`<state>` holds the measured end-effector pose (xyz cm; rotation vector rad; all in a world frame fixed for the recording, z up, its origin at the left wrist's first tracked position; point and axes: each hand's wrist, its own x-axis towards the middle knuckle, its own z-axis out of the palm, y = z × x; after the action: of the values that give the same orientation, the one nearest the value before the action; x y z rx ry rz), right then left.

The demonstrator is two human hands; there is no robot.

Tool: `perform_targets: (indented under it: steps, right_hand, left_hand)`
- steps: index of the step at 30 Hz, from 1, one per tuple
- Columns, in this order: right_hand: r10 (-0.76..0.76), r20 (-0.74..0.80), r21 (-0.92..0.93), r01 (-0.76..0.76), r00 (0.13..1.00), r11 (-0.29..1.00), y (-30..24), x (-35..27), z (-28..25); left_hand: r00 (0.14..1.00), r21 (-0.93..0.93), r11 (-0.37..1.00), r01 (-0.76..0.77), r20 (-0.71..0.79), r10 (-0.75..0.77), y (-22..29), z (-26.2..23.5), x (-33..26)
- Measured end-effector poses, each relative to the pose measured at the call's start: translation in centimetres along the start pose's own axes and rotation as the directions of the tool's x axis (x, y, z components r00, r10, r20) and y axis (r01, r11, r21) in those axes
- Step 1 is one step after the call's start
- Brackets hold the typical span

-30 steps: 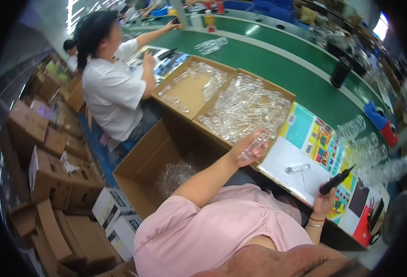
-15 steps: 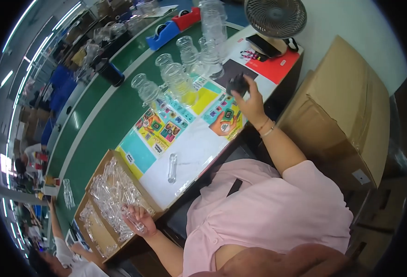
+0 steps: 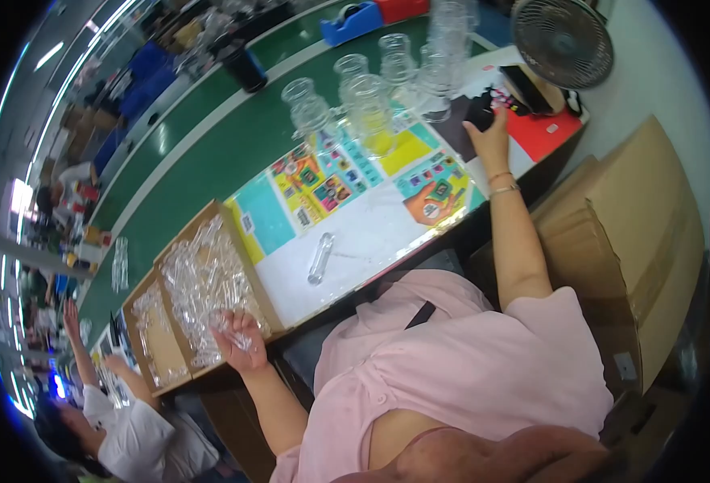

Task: Applying a liquid adhesive or sealant from a squeeze bottle onto small clear plastic components as part of an assembly line process.

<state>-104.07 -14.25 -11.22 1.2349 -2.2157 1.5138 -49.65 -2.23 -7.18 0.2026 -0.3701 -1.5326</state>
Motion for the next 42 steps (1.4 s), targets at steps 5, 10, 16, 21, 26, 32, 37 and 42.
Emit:
perform_targets:
  steps: [5, 10, 16, 21, 26, 32, 37, 42]
  right_hand:
    - [-0.247, -0.223, 0.288, 0.306, 0.943, 0.907, -6.4, -4.5, -5.1]
    - [-0.729, 0.300, 0.801, 0.253, 0.615, 0.543, -16.0, -11.4, -7.2]
    - [-0.717, 0.484, 0.855, -0.448, 0.503, 0.262, -17.3, -15.1, -4.6]
    - [-0.341, 0.624, 0.778, -0.597, 0.703, 0.195, -16.4, -13.9, -2.9]
    - [-0.146, 0.682, 0.731, -0.667, 0.717, 0.144, -14.3, -12.3, -3.4]
    - [-0.055, 0.687, 0.719, -0.666, 0.725, 0.201, -13.2, -13.2, -3.3]
    - [-0.095, 0.682, 0.717, -0.637, 0.725, 0.282, -13.8, -13.5, -4.3]
    - [-0.276, 0.720, 0.690, -0.616, 0.637, 0.380, -17.3, -13.5, -2.8]
  left_hand:
    - [0.997, 0.152, 0.986, 0.069, 0.008, -0.071, -2.5, 5.3, 0.3]
    - [0.877, 0.564, 0.698, 0.441, -0.103, -0.470, -8.8, 9.7, 1.3]
    - [0.826, 0.553, 0.669, 0.497, -0.063, -0.560, -14.8, 10.5, 4.0]
    - [0.923, 0.964, 0.071, -0.257, 0.266, -0.278, -15.6, 7.0, 11.4]
    - [0.918, 0.881, -0.287, -0.377, 0.397, 0.013, -17.5, 6.8, 22.8]
    - [0.995, 0.996, -0.002, -0.085, 0.085, -0.053, -18.7, 6.6, 25.9]
    - [0.996, 0.996, -0.029, -0.084, 0.084, 0.004, -12.9, 7.8, 22.1]
    - [0.987, 0.824, 0.543, 0.160, -0.118, -0.112, -4.7, 7.7, 12.5]
